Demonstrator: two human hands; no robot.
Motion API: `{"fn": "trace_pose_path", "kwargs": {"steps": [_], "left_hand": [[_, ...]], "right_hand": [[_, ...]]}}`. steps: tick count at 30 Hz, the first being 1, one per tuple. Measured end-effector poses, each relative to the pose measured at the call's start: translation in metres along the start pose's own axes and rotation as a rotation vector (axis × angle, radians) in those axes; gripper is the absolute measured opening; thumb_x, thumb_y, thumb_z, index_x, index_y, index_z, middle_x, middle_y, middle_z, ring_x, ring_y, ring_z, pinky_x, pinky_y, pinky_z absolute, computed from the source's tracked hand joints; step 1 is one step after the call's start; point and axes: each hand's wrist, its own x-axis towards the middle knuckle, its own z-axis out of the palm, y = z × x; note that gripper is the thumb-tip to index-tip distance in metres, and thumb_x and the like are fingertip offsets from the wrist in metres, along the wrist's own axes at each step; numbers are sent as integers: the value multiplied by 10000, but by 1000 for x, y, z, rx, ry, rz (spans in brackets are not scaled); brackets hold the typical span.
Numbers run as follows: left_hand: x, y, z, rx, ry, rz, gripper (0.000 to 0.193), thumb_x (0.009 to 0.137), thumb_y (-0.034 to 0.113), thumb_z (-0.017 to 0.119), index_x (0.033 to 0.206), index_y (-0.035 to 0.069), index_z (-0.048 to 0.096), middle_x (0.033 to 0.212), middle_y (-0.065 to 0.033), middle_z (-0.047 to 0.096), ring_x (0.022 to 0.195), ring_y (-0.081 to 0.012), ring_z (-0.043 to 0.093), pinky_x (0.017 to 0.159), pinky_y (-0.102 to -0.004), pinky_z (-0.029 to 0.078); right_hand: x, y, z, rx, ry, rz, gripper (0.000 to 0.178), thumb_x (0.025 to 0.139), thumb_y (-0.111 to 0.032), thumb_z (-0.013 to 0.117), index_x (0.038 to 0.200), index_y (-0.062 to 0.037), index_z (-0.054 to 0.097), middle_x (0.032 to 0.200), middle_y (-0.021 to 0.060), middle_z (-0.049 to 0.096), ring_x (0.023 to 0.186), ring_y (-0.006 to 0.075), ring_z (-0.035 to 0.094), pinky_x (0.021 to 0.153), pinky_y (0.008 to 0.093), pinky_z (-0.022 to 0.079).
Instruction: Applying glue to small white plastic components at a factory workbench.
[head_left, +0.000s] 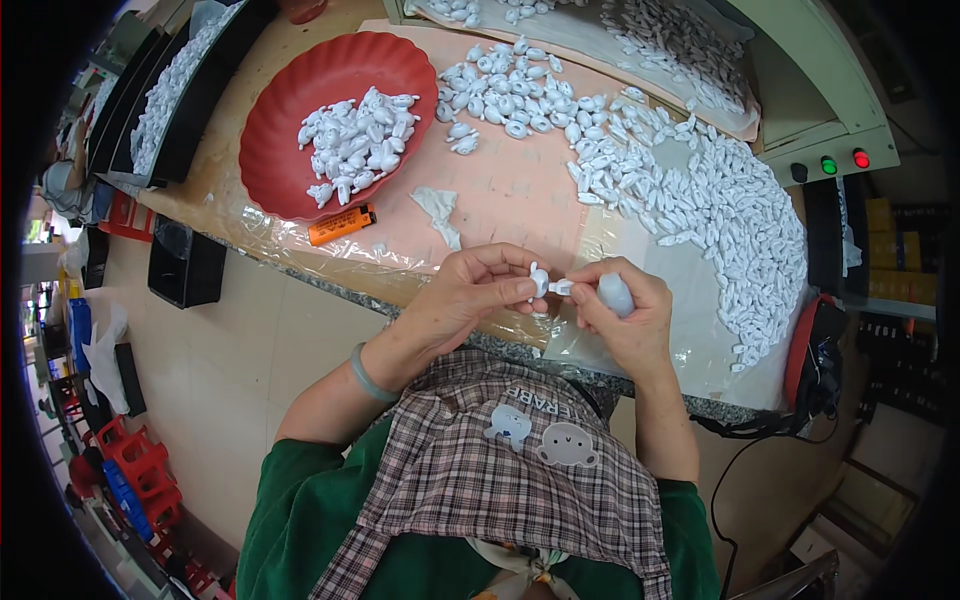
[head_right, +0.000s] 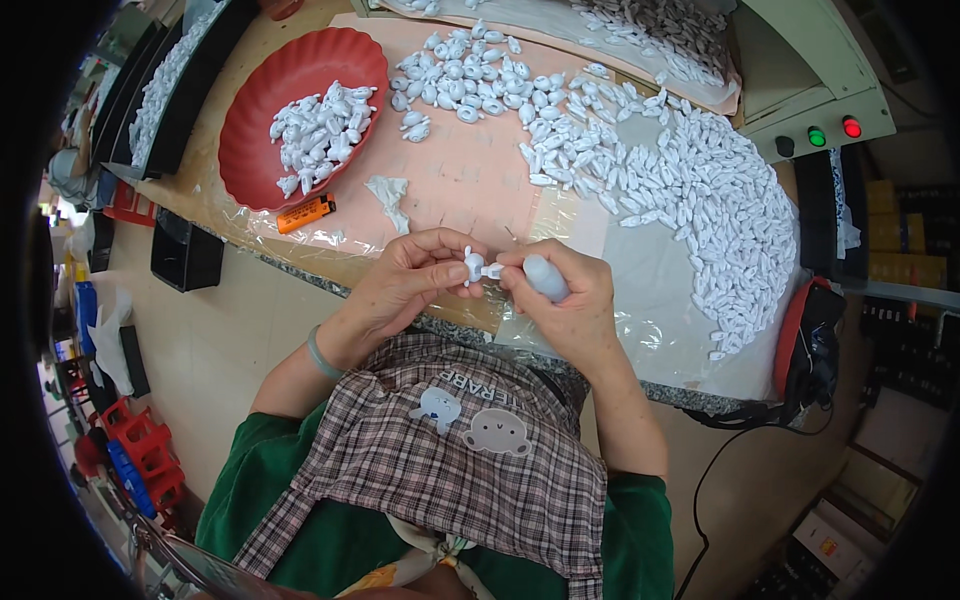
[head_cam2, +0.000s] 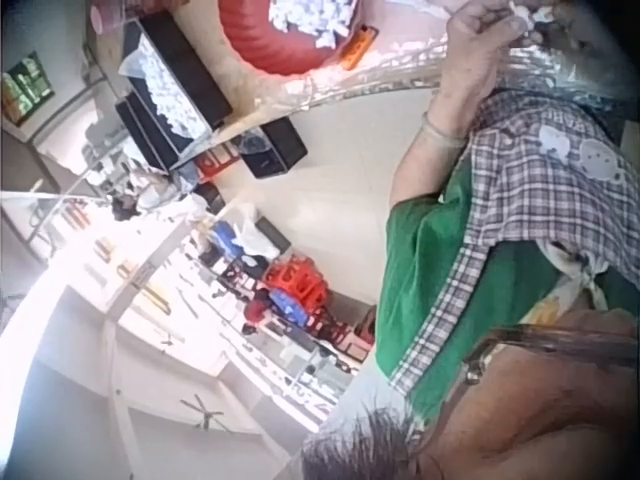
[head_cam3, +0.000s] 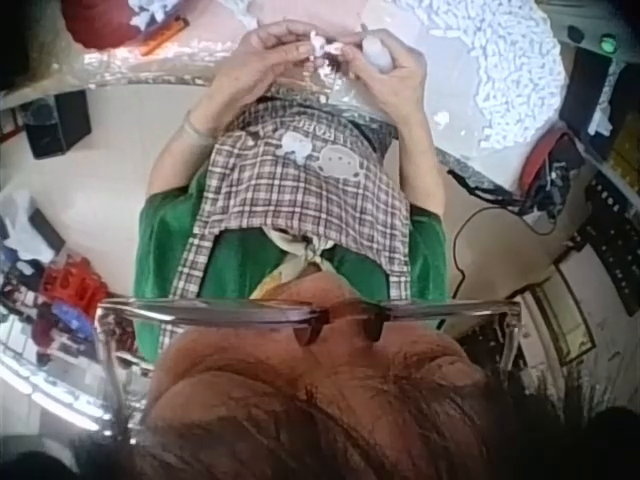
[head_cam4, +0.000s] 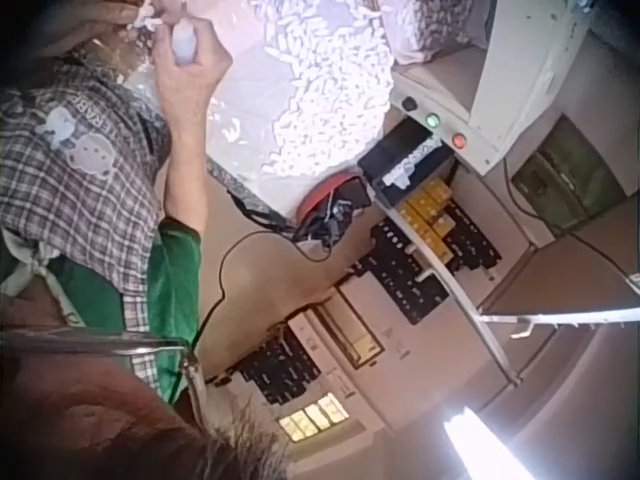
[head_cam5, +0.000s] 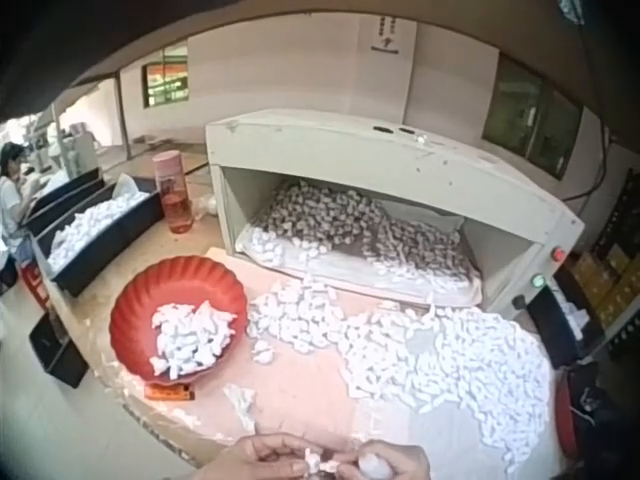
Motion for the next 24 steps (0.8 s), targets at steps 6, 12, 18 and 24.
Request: {"fn": "trace_pose_path", "kwargs": {"steps": [6,12,18,24], "left_hand": [[-1,2,6,154,1,32,225,863,28,636,1077,-33,605,961,-102,660,845,-168,661,786,-263,535],[-6,2,8,294,-51,173,220,821,-43,655,1037,-53,616,964,-109,638,870,-181,665,789,-266,544],[-9,3,7,359,-96,236,215,790,-84,665,1002,-62,636,957,-114,609,884,-201,663,789,-290,570],[-12,2,8,325,-108,213,223,779,-94,669,998,-66,638,947,-121,614,893,-207,660,788,-298,580]], "right_hand": [[-6,14,7,-102,11,-124,83,820,47,651,898,28,629,747,53,631,574,73,564,498,201,435],[-15,15,15,69,29,-135,94,825,91,619,902,39,606,820,108,625,584,102,583,491,209,457],[-22,22,17,131,2,-201,99,835,96,601,916,40,590,850,153,619,592,117,597,487,206,474],[-27,27,20,139,-1,-246,107,837,96,600,928,41,587,852,156,619,595,119,598,493,205,480]]}}
